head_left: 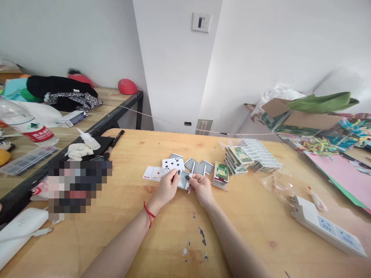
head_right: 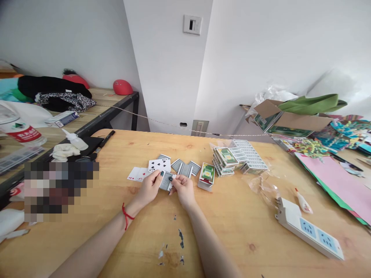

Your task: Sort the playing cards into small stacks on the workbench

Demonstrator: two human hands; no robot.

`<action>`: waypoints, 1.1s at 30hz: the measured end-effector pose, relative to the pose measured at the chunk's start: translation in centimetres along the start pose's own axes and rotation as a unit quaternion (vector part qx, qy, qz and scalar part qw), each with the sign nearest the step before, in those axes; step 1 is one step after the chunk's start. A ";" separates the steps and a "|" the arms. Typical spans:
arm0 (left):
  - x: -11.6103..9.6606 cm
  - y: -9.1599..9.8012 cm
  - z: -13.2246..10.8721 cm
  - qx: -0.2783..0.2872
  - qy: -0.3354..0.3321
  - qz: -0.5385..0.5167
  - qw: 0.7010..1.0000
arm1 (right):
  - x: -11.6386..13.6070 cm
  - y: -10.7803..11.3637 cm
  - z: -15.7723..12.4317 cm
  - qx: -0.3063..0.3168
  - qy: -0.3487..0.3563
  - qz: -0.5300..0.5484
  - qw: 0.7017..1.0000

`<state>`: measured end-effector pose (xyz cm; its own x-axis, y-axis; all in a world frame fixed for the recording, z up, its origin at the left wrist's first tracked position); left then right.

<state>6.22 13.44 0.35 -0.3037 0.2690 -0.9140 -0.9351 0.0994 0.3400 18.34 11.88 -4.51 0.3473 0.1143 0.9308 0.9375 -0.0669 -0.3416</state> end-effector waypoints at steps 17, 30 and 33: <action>0.5 -3.1 -0.9 0.126 0.153 -0.463 0.864 | 6.4 -5.2 -5.4 0.027 0.446 -0.407 0.797; 0.6 -3.2 -1.7 0.219 0.128 -0.302 0.919 | 5.6 -6.3 -4.8 0.079 0.360 -0.488 0.791; 1.1 -3.5 -1.9 0.249 0.144 -0.302 0.909 | 5.6 -6.2 -4.7 0.084 0.353 -0.469 0.805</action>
<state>8.77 11.56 -2.29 0.1362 -0.2331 -0.9629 -0.7707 0.5858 -0.2508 14.35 8.22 3.40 -0.5596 -0.5594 0.6115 0.7904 -0.1384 0.5967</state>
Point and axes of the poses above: each hand's wrist, its own z-axis towards the middle knuckle, its own y-axis out of the back of the hand, x = y × z, the point moved 10 cm from there along z, towards the middle knuckle
